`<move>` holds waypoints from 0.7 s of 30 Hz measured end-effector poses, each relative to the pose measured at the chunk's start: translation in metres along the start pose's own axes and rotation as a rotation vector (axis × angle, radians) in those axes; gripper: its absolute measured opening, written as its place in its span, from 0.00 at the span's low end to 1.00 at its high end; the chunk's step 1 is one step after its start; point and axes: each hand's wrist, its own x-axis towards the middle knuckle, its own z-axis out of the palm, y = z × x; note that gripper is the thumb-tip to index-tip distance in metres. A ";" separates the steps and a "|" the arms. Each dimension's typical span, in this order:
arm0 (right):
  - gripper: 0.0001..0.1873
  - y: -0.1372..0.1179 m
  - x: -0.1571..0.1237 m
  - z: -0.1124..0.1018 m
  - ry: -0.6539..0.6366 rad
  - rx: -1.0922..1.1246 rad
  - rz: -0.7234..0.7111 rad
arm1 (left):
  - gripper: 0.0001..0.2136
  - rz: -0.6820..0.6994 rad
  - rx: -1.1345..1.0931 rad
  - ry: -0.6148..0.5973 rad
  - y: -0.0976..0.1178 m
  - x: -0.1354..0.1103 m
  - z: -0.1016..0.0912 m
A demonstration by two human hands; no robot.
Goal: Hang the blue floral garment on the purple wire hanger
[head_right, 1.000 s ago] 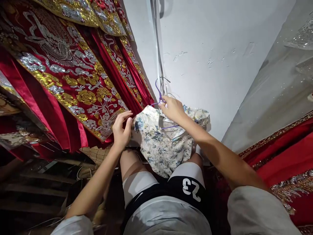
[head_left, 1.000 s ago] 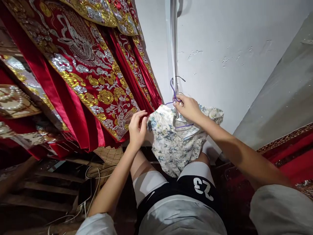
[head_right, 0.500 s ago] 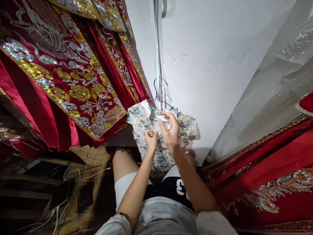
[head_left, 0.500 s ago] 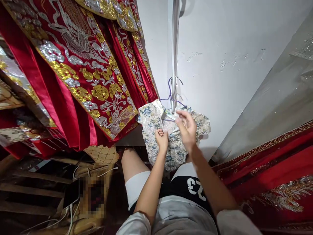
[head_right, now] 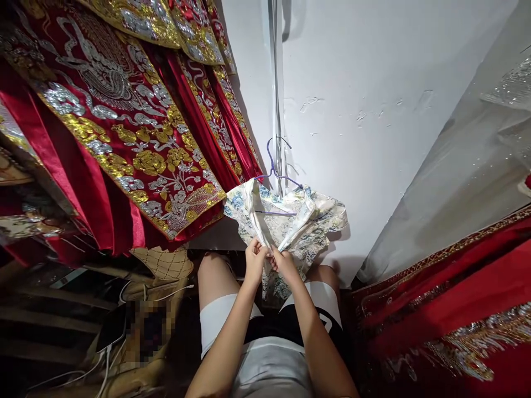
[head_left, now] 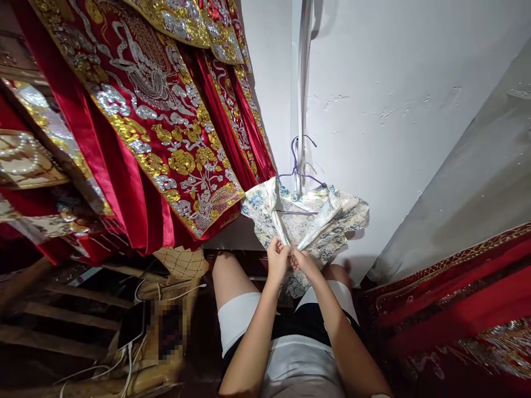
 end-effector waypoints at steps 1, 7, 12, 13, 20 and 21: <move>0.32 0.000 -0.002 -0.002 0.007 0.003 0.005 | 0.04 -0.008 -0.018 -0.002 -0.003 -0.001 -0.002; 0.33 0.006 -0.008 -0.016 0.046 0.021 -0.025 | 0.07 -0.062 0.093 -0.027 -0.034 -0.010 -0.014; 0.33 0.005 -0.010 -0.022 -0.006 0.050 -0.117 | 0.07 0.098 0.274 -0.088 -0.041 -0.012 -0.008; 0.33 0.003 -0.012 -0.024 -0.033 0.056 -0.133 | 0.05 0.135 0.311 -0.097 -0.039 -0.011 -0.007; 0.27 -0.007 -0.022 -0.032 -0.172 0.046 -0.110 | 0.09 0.227 0.424 -0.126 -0.034 -0.015 -0.006; 0.27 -0.008 -0.023 -0.032 -0.186 0.044 -0.082 | 0.10 0.227 0.425 -0.118 -0.035 -0.018 -0.006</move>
